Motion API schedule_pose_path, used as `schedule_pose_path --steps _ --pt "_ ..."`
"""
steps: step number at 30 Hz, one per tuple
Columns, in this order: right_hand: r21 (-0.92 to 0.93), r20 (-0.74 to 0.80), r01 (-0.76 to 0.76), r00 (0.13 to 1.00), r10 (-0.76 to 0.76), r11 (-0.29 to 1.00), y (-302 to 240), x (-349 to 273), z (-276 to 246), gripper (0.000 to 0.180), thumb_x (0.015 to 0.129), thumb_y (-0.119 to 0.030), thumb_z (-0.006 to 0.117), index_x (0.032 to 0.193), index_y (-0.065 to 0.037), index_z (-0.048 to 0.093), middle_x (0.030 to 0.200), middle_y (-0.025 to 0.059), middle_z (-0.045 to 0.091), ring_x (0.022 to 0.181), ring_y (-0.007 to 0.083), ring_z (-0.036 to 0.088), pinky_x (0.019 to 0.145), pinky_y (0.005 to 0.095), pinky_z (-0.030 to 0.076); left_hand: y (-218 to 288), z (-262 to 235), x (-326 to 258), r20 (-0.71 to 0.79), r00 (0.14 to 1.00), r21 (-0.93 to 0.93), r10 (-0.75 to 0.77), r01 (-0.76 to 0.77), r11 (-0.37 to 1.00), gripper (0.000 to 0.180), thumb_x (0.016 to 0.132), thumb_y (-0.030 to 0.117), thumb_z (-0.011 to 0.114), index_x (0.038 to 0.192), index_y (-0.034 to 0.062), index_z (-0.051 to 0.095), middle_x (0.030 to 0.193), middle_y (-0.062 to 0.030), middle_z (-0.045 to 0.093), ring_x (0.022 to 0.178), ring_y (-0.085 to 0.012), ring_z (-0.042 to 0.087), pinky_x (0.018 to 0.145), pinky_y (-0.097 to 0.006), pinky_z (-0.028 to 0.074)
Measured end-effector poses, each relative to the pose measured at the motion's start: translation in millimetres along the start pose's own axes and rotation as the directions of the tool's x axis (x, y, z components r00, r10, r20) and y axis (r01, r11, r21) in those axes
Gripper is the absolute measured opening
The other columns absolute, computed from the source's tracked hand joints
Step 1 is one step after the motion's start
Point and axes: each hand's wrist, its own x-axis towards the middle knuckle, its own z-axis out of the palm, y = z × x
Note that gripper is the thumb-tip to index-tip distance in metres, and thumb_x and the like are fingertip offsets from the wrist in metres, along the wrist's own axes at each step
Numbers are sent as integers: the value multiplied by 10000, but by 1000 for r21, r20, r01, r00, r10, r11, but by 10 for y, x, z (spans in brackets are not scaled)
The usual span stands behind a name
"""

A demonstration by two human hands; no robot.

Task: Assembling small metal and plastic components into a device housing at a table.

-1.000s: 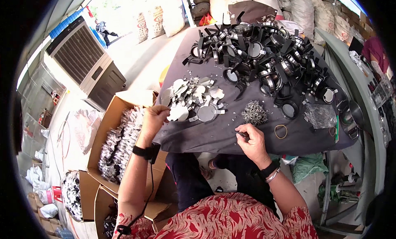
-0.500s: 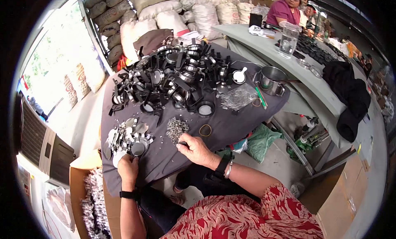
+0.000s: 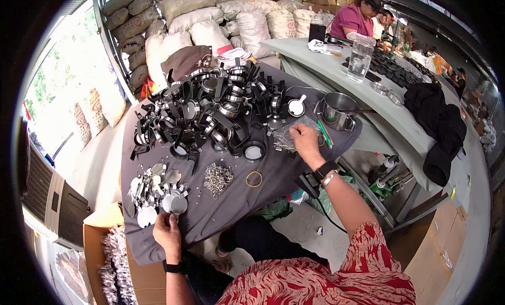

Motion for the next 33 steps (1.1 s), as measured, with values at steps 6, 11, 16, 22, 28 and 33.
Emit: schedule_pose_path --steps 6,11,16,22,28,33 --pt "-285 143 244 967 -210 927 196 280 140 149 804 -135 604 876 -16 656 771 145 658 739 280 634 655 355 472 -28 46 -9 -21 1000 15 0 1 1000 127 781 138 665 771 41 583 698 -115 612 584 -298 596 550 -376 457" --pt "-621 410 480 873 -265 619 -62 388 441 190 800 -131 583 964 -87 668 926 183 639 841 350 621 729 432 484 -1 35 -18 -47 997 55 58 -56 997 100 778 117 654 764 51 580 699 -112 601 577 -311 584 546 -395 450" --pt "-694 553 592 803 -222 410 101 574 614 206 833 -163 514 950 -66 654 950 206 620 892 366 615 749 438 493 62 52 -8 -51 996 88 75 -70 994 84 770 103 649 760 57 579 701 -109 602 576 -315 580 542 -399 449" --pt "-520 662 705 690 -294 482 63 759 549 96 739 -83 612 815 -23 603 834 189 630 815 364 620 678 428 491 40 26 -17 -33 994 95 103 -99 991 72 758 86 638 772 58 573 707 -104 584 604 -318 572 550 -417 441" --pt "-192 455 410 842 -290 891 -141 783 281 56 805 -55 592 828 -4 587 702 88 606 687 167 589 640 310 463 58 23 3 -30 996 80 87 -84 993 76 760 86 636 765 52 568 709 -107 586 615 -323 575 551 -414 439" --pt "-88 524 310 823 -221 947 -460 410 408 108 826 -72 585 876 16 622 754 66 626 705 131 563 668 279 451 -54 -30 -32 -46 999 44 -9 11 999 57 755 81 630 754 58 577 698 -108 594 621 -326 587 557 -407 450"
